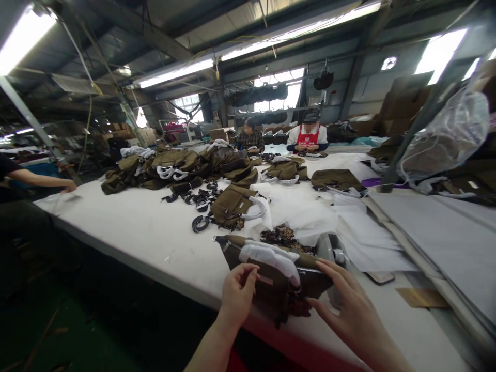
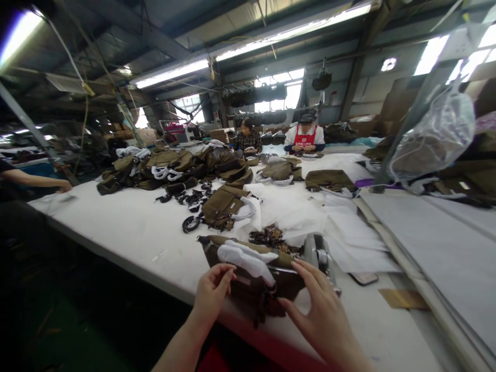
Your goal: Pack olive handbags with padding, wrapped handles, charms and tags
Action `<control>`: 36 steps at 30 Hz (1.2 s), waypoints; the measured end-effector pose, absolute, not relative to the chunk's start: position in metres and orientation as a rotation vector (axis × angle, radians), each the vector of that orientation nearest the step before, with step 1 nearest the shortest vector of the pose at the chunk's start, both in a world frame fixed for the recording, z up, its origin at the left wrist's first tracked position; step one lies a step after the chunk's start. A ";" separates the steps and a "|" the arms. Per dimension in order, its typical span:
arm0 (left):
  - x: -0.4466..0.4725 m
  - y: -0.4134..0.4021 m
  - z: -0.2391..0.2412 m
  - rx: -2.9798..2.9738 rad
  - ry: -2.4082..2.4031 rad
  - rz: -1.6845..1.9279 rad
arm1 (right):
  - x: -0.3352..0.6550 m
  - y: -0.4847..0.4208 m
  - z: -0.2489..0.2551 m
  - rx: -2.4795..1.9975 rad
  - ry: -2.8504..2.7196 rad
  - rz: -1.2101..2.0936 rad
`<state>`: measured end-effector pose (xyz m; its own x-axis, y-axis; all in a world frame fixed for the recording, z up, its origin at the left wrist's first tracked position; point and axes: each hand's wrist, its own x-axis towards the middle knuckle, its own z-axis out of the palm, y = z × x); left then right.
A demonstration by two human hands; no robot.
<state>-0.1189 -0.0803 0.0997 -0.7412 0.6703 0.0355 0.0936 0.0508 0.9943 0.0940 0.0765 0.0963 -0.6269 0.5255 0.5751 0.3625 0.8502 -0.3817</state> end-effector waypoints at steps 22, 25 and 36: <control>-0.125 -0.085 0.190 1.582 1.994 1.574 | 0.059 0.039 0.158 -0.428 -2.171 0.777; -0.137 -0.086 0.198 1.495 1.804 1.437 | 0.057 0.041 0.163 -0.425 -2.200 1.008; -0.152 -0.063 0.171 1.220 1.737 1.845 | 0.063 0.068 0.141 -0.547 -2.065 0.980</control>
